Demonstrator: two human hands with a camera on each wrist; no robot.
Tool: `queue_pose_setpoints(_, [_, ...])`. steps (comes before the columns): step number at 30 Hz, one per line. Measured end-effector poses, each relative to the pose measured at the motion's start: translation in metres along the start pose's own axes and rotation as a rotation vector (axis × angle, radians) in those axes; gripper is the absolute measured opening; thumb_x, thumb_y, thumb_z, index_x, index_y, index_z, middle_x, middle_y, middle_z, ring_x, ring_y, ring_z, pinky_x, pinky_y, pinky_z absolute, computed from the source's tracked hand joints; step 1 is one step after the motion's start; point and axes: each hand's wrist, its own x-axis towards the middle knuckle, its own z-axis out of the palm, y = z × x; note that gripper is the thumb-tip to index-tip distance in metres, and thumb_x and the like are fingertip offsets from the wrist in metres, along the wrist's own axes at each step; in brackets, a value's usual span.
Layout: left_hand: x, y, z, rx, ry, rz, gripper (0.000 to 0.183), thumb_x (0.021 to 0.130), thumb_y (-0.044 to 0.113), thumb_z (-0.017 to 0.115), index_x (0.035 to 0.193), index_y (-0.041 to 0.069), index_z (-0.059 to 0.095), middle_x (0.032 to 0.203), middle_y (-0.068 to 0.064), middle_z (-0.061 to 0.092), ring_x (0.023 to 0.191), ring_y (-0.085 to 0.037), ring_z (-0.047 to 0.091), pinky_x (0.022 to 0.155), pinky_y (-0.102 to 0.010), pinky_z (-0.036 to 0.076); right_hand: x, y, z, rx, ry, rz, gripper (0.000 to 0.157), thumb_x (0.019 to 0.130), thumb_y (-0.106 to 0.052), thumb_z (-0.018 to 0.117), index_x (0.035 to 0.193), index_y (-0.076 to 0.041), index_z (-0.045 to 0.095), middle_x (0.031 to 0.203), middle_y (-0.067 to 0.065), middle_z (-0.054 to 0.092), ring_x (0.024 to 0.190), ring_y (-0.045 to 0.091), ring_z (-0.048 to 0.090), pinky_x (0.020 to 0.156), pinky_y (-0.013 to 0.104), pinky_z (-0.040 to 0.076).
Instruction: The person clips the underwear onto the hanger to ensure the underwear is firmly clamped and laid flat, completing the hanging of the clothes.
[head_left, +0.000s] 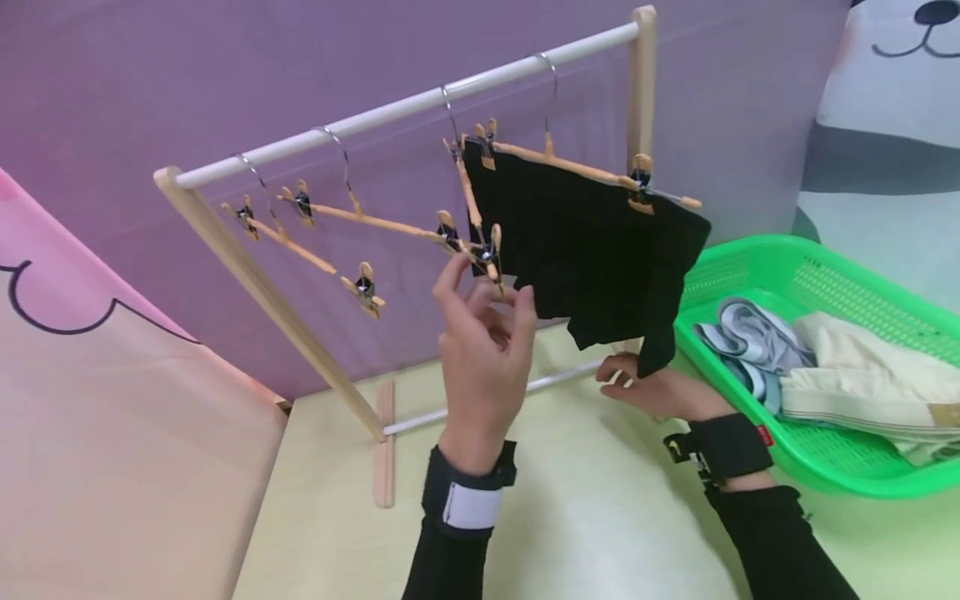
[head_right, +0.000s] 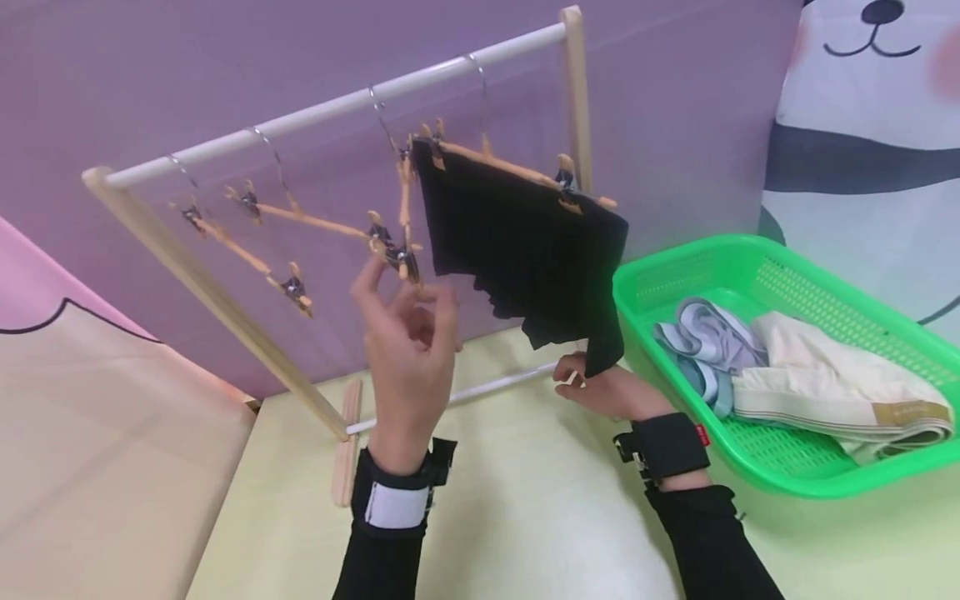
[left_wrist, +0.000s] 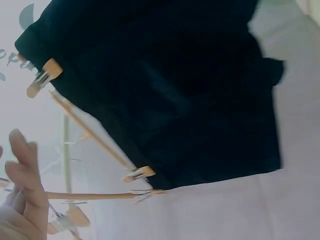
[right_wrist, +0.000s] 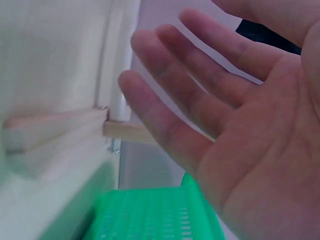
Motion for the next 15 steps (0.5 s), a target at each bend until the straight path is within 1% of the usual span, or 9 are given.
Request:
queue_pose_setpoints(2, [-0.009, -0.005, 0.001, -0.003, 0.002, -0.002, 0.046, 0.098, 0.015, 0.059, 0.131, 0.002, 0.030, 0.082, -0.007, 0.063, 0.051, -0.011, 0.051, 0.047, -0.022, 0.043, -0.002, 0.001, -0.001, -0.032, -0.014, -0.015, 0.010, 0.093, -0.009, 0.067, 0.101, -0.003, 0.063, 0.093, 0.004, 0.061, 0.082, 0.018, 0.057, 0.072, 0.026, 0.052])
queue_pose_setpoints(3, [-0.014, -0.008, 0.002, 0.005, -0.005, -0.009, 0.044, 0.098, 0.014, 0.060, 0.128, 0.002, 0.031, 0.081, -0.007, 0.062, 0.051, -0.010, 0.050, 0.047, -0.021, 0.043, -0.002, 0.002, -0.001, -0.046, -0.010, -0.038, 0.010, 0.093, -0.007, 0.068, 0.100, -0.002, 0.063, 0.091, 0.004, 0.062, 0.081, 0.018, 0.058, 0.072, 0.026, 0.052])
queue_pose_setpoints(5, [-0.024, -0.014, 0.005, 0.031, -0.035, -0.024, 0.038, 0.097, 0.013, 0.060, 0.121, 0.003, 0.033, 0.081, -0.006, 0.061, 0.051, -0.009, 0.048, 0.047, -0.020, 0.042, -0.003, 0.003, -0.003, -0.065, 0.000, -0.071, 0.008, 0.091, -0.004, 0.069, 0.097, -0.002, 0.065, 0.089, 0.003, 0.063, 0.079, 0.019, 0.061, 0.071, 0.026, 0.053])
queue_pose_setpoints(7, [-0.032, -0.019, 0.011, 0.074, -0.088, -0.044, 0.034, 0.098, 0.016, 0.060, 0.117, 0.005, 0.035, 0.081, -0.004, 0.061, 0.051, -0.008, 0.048, 0.047, -0.019, 0.042, -0.005, 0.001, -0.005, -0.069, 0.015, -0.080, 0.007, 0.089, -0.002, 0.070, 0.095, -0.001, 0.066, 0.088, 0.002, 0.065, 0.080, 0.019, 0.064, 0.072, 0.027, 0.055])
queue_pose_setpoints(10, [-0.042, -0.028, 0.022, 0.110, -0.188, -0.092, 0.030, 0.100, 0.021, 0.058, 0.116, 0.007, 0.037, 0.084, -0.001, 0.062, 0.052, -0.006, 0.048, 0.047, -0.018, 0.040, -0.011, -0.007, -0.010, -0.109, 0.041, -0.078, 0.010, 0.087, -0.003, 0.073, 0.094, -0.002, 0.066, 0.087, 0.002, 0.065, 0.078, 0.019, 0.066, 0.071, 0.029, 0.056])
queue_pose_setpoints(13, [-0.051, -0.035, 0.035, 0.111, -0.267, -0.137, 0.029, 0.101, 0.025, 0.057, 0.116, 0.007, 0.040, 0.085, 0.000, 0.062, 0.053, -0.005, 0.048, 0.048, -0.017, 0.040, -0.019, -0.016, -0.018, -0.155, 0.022, -0.062, 0.011, 0.087, -0.006, 0.074, 0.095, -0.003, 0.066, 0.090, 0.003, 0.065, 0.079, 0.019, 0.066, 0.070, 0.029, 0.057])
queue_pose_setpoints(15, [-0.057, -0.040, 0.045, 0.121, -0.307, -0.158, 0.027, 0.102, 0.028, 0.056, 0.115, 0.008, 0.043, 0.086, 0.002, 0.062, 0.054, -0.003, 0.048, 0.049, -0.017, 0.039, -0.025, -0.022, -0.025, -0.173, -0.015, -0.050, 0.012, 0.088, -0.007, 0.073, 0.096, -0.001, 0.066, 0.090, 0.004, 0.066, 0.079, 0.020, 0.067, 0.069, 0.029, 0.057])
